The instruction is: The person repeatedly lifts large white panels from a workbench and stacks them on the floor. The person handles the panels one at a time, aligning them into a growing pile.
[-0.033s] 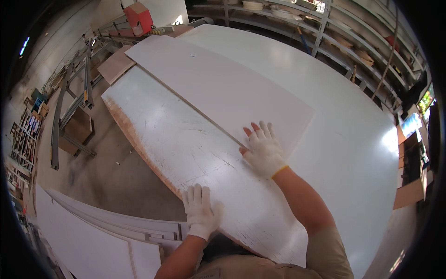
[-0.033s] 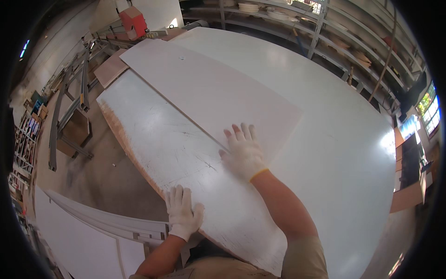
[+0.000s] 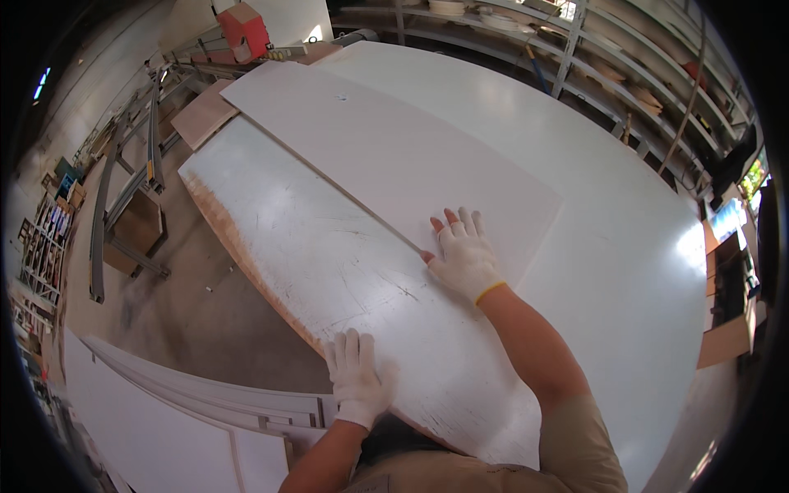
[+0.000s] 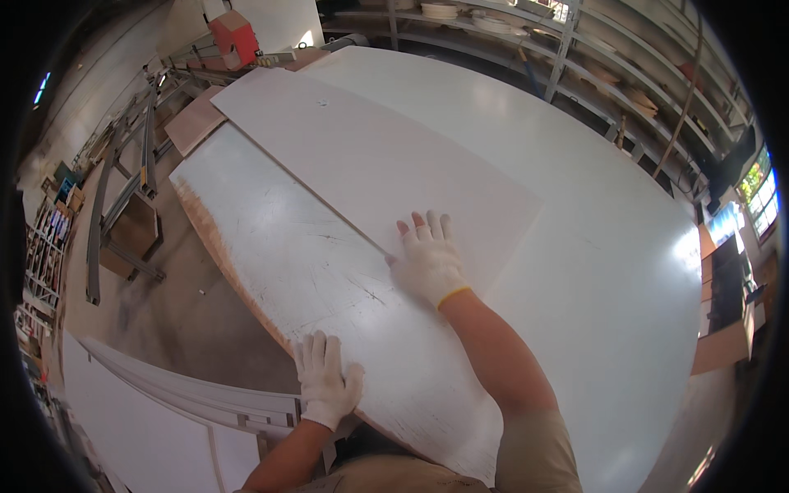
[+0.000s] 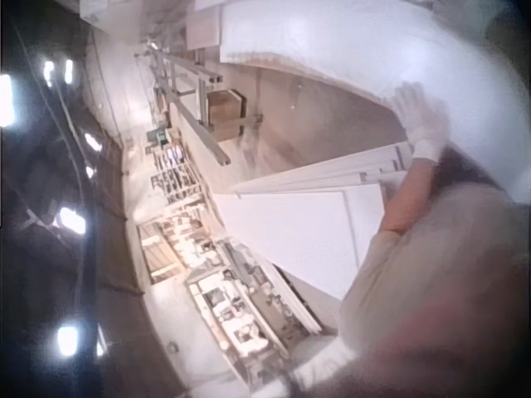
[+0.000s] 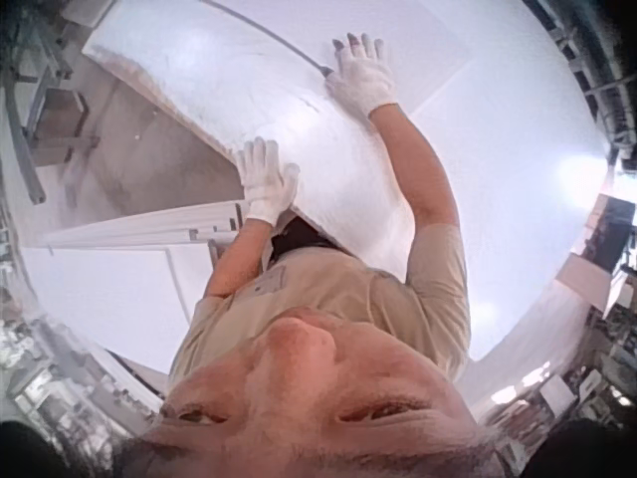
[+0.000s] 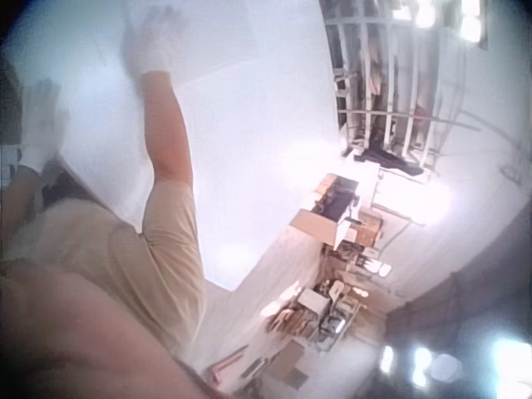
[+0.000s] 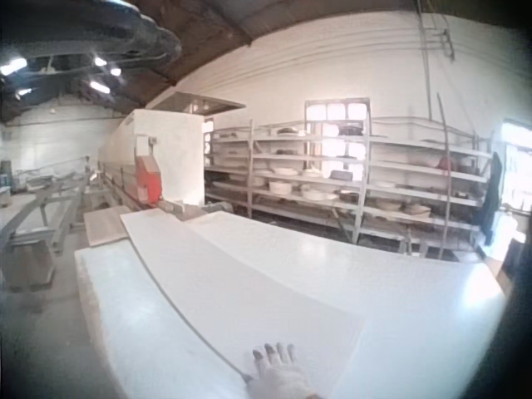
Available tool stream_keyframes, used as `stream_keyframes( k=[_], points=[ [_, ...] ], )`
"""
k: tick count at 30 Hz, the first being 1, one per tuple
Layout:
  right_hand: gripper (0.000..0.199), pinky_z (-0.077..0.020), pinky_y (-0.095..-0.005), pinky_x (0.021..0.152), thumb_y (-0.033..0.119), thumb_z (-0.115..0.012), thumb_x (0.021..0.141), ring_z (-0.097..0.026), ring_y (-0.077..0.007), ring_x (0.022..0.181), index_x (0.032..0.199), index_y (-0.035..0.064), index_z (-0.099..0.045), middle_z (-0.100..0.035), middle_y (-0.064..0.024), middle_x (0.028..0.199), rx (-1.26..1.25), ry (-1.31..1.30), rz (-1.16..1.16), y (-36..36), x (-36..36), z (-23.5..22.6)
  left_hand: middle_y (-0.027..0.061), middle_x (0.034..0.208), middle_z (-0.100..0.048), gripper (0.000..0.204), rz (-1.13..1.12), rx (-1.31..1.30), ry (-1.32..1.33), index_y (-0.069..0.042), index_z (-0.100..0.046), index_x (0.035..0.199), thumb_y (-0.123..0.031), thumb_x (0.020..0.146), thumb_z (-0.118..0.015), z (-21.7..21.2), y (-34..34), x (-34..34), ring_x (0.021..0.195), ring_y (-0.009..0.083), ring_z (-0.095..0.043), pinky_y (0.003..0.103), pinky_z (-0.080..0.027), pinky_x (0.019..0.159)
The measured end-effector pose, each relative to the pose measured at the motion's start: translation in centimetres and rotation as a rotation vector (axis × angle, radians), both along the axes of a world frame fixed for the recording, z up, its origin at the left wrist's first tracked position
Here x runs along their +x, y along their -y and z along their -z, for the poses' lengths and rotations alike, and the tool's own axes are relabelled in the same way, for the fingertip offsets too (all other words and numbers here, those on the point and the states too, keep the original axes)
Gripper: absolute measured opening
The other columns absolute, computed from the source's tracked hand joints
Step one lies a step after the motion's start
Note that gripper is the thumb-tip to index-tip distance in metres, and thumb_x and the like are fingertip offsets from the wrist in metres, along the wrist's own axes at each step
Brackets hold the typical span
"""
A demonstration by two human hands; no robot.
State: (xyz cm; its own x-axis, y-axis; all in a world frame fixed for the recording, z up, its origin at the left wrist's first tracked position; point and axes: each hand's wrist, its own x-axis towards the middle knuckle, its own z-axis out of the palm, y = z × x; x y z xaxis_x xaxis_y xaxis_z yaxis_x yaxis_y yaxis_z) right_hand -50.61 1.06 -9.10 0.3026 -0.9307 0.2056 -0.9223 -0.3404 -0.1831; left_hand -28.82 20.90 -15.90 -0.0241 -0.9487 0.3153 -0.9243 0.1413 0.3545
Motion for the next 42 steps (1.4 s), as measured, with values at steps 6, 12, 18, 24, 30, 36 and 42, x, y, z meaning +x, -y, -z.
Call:
stream_keyframes(
  k=[6, 12, 18, 24, 30, 36, 42],
  points=[
    [0.072, -0.0109, -0.0486, 0.135, 0.049, -0.055, 0.108, -0.018, -0.0421, 0.162, 0.165, 0.0069, -0.044, -0.036, -0.0194, 0.174, 0.272, -0.154, 0.055, 0.5, -0.7, 0.7, 0.0244, 0.121, -0.052, 0.05, 0.002, 0.064, -0.016, 0.004, -0.057, 0.117, -0.025, 0.08, -0.073, -1.4, 0.6, -0.1, 0.117, 0.0467, -0.049, 0.066, -0.033, 0.113],
    [0.071, -0.0148, -0.0551, 0.134, 0.048, -0.066, 0.099, -0.023, -0.0455, 0.158, 0.154, 0.0038, -0.057, -0.045, -0.0223, 0.167, 0.212, -0.119, 0.041, -8.5, -8.4, 1.5, 0.0257, 0.137, -0.052, 0.065, 0.041, 0.21, -0.051, 0.002, -0.056, 0.133, -0.03, 0.081, -0.077, -2.0, 0.9, 0.8, 0.133, 0.0491, -0.045, 0.067, -0.029, 0.117],
    [0.055, -0.0277, -0.0695, 0.128, 0.028, -0.074, 0.08, -0.043, -0.0491, 0.148, 0.129, 0.0021, -0.074, -0.06, -0.0244, 0.148, 0.148, -0.139, -0.053, -24.0, -21.2, 3.0, 0.0278, 0.15, -0.05, 0.064, 0.112, 0.0, -0.04, 0.002, -0.056, 0.14, -0.025, 0.086, -0.077, -2.2, 3.8, 0.6, 0.141, 0.0564, -0.043, 0.072, -0.029, 0.12],
    [0.048, -0.0349, -0.0736, 0.123, 0.012, -0.068, 0.075, -0.052, -0.0521, 0.141, 0.121, 0.0024, -0.073, -0.061, -0.0238, 0.145, 0.186, -0.119, 0.085, -31.8, -28.2, 1.1, 0.0273, 0.145, -0.054, 0.06, 0.255, -0.16, -0.064, 0.003, -0.056, 0.14, -0.02, 0.087, -0.074, -2.0, 9.5, -4.1, 0.133, 0.0571, -0.049, 0.072, -0.034, 0.116],
    [0.044, -0.0407, -0.0531, 0.121, 0.014, -0.067, 0.094, -0.051, -0.045, 0.142, 0.136, 0.0022, -0.067, -0.059, -0.0209, 0.149, -0.013, -0.067, 0.423, -11.5, -28.7, 4.5, 0.0233, 0.123, -0.055, 0.051, 0.507, 0.055, 0.039, 0.001, -0.059, 0.122, -0.022, 0.078, -0.075, -2.4, 10.1, -8.5, 0.108, 0.0469, -0.052, 0.066, -0.042, 0.097],
    [0.026, -0.055, -0.0419, 0.09, 0.023, -0.074, 0.098, -0.068, -0.0302, 0.102, 0.105, -0.0016, -0.076, -0.073, -0.015, 0.112, 0.09, 0.372, 0.586, -0.6, -25.5, 3.8, 0.0257, 0.132, -0.051, 0.057, 0.577, 0.298, 0.179, -0.002, -0.06, 0.128, -0.036, 0.083, -0.073, -3.4, 7.2, -7.1, 0.118, 0.0504, -0.048, 0.069, -0.037, 0.102],
    [0.025, -0.0546, -0.0358, 0.074, 0.025, -0.076, 0.098, -0.068, -0.0261, 0.077, 0.099, 0.0008, -0.078, -0.075, -0.0139, 0.095, 0.277, 0.452, 0.862, 2.8, -24.4, 3.0, 0.0324, 0.154, -0.049, 0.072, 0.576, 0.396, 0.224, -0.006, -0.06, 0.145, -0.055, 0.094, -0.071, -2.0, 6.2, -4.2, 0.14, 0.0604, -0.043, 0.078, -0.029, 0.118]
  ],
)
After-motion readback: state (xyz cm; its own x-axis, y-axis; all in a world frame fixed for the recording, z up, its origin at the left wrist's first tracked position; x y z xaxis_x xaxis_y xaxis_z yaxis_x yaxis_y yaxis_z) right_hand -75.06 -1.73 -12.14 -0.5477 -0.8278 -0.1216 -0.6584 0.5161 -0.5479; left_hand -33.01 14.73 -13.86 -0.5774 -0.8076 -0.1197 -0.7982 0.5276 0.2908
